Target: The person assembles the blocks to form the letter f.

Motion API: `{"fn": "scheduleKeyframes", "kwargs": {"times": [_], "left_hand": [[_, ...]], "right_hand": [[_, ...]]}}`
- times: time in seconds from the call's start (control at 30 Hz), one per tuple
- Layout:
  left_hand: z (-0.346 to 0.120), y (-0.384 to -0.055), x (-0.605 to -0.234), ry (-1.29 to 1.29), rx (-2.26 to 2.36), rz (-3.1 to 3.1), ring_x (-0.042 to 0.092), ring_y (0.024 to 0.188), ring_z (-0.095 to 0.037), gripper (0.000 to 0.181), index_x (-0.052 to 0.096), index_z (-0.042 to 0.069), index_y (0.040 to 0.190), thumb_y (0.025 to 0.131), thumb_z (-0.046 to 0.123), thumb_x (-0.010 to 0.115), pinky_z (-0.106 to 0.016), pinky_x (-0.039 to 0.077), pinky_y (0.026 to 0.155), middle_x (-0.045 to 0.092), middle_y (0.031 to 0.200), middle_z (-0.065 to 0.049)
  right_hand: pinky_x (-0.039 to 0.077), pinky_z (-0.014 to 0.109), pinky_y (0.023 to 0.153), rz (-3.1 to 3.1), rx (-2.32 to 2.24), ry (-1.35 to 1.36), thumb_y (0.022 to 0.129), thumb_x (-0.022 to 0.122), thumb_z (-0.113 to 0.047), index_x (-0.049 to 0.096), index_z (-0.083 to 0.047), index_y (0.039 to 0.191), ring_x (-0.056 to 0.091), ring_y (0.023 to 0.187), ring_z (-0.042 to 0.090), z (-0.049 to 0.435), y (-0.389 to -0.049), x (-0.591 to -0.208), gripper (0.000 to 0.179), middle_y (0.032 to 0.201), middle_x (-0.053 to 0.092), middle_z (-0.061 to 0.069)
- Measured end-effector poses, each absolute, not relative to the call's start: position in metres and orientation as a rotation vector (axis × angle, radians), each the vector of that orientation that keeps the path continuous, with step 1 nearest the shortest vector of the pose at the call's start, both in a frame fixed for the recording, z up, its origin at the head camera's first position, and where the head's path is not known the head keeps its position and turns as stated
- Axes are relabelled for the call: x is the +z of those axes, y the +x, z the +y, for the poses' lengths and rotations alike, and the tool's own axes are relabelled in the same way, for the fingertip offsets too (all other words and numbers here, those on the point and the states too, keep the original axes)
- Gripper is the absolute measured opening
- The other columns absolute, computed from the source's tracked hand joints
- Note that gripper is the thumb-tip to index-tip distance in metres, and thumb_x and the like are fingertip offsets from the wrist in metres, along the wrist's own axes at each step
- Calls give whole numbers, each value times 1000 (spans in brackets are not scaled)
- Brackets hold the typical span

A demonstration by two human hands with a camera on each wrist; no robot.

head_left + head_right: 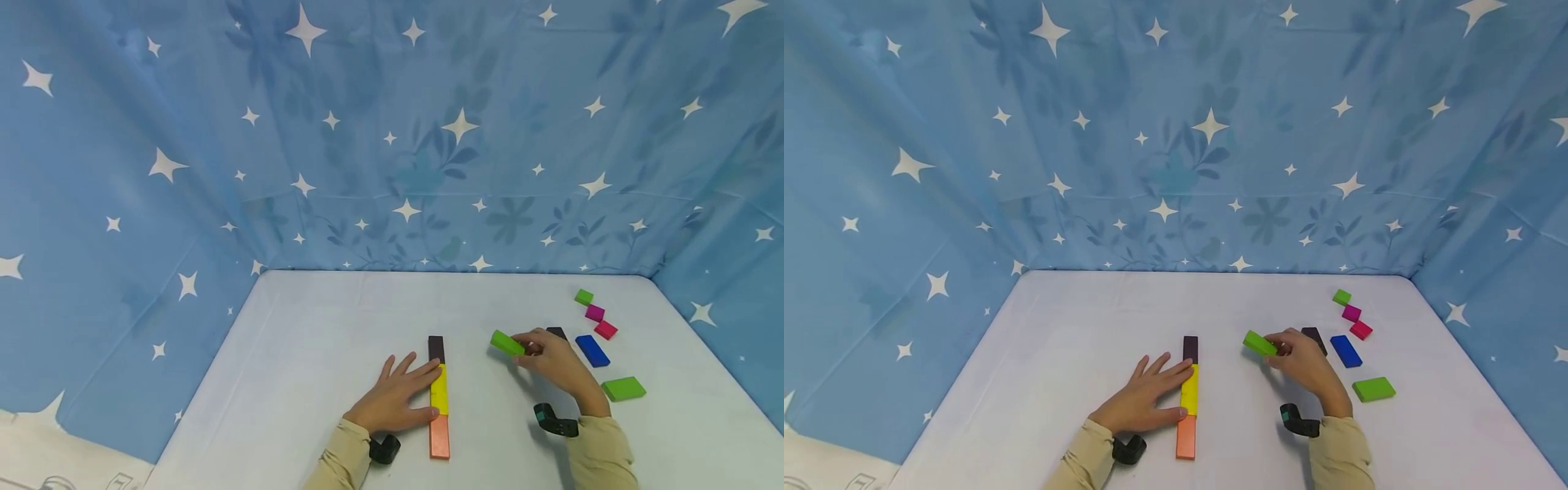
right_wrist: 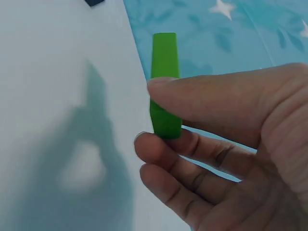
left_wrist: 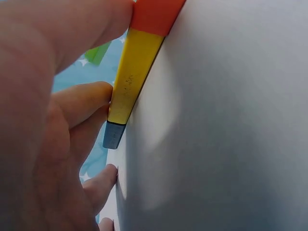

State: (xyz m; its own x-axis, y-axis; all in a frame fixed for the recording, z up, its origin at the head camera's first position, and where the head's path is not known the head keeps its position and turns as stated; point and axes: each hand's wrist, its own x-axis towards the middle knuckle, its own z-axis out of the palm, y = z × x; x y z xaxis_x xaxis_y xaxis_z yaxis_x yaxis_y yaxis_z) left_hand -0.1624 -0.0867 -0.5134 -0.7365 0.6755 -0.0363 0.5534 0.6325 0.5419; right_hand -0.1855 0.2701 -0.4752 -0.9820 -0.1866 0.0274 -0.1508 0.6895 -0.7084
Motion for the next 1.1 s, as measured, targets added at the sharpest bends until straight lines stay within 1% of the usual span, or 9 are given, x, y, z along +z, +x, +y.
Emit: {"fn": "scheduleKeyframes", "kwargs": {"times": [0.3,0.5,0.67,0.77,0.93,1.1], "left_hand": [[-83,-163,-508,998,705,2612,16,163,-33,74,40,21,168,106,56,56,-66,4,128,26,175,12],[-84,-164,-510,1000,675,2618,16,163,-33,73,38,22,169,107,56,56,-66,4,128,25,175,14],[-85,-166,-509,1021,662,2619,17,163,-33,73,38,21,169,107,57,55,-67,6,128,25,175,12],[-84,-166,-508,1027,663,2609,19,162,-28,73,37,20,169,108,56,54,-65,9,128,26,175,10],[-83,-166,-507,1028,680,2585,20,162,-19,73,35,18,170,109,55,52,-59,11,130,25,175,8],[-84,-165,-506,1030,687,2587,20,162,-19,72,35,17,170,110,54,52,-57,11,131,27,175,8]], "right_hand": [[58,36,76,2818,-1232,-552,92,81,-4,74,6,125,66,92,23,201,-231,-474,35,106,69,9],[58,36,76,2782,-1184,-655,93,82,-5,76,4,122,63,89,20,163,-251,-477,31,103,69,6],[58,37,79,2741,-1153,-696,93,83,-7,76,3,122,63,89,18,144,-257,-484,31,103,69,3],[59,38,80,2718,-1147,-733,93,83,-8,76,4,121,63,88,18,137,-258,-487,31,103,69,4],[57,37,80,2707,-1141,-746,94,82,-8,78,2,118,60,87,17,129,-260,-489,27,104,68,3],[56,36,81,2705,-1118,-723,94,82,-9,78,0,119,60,87,16,123,-260,-492,27,104,68,2]]}}
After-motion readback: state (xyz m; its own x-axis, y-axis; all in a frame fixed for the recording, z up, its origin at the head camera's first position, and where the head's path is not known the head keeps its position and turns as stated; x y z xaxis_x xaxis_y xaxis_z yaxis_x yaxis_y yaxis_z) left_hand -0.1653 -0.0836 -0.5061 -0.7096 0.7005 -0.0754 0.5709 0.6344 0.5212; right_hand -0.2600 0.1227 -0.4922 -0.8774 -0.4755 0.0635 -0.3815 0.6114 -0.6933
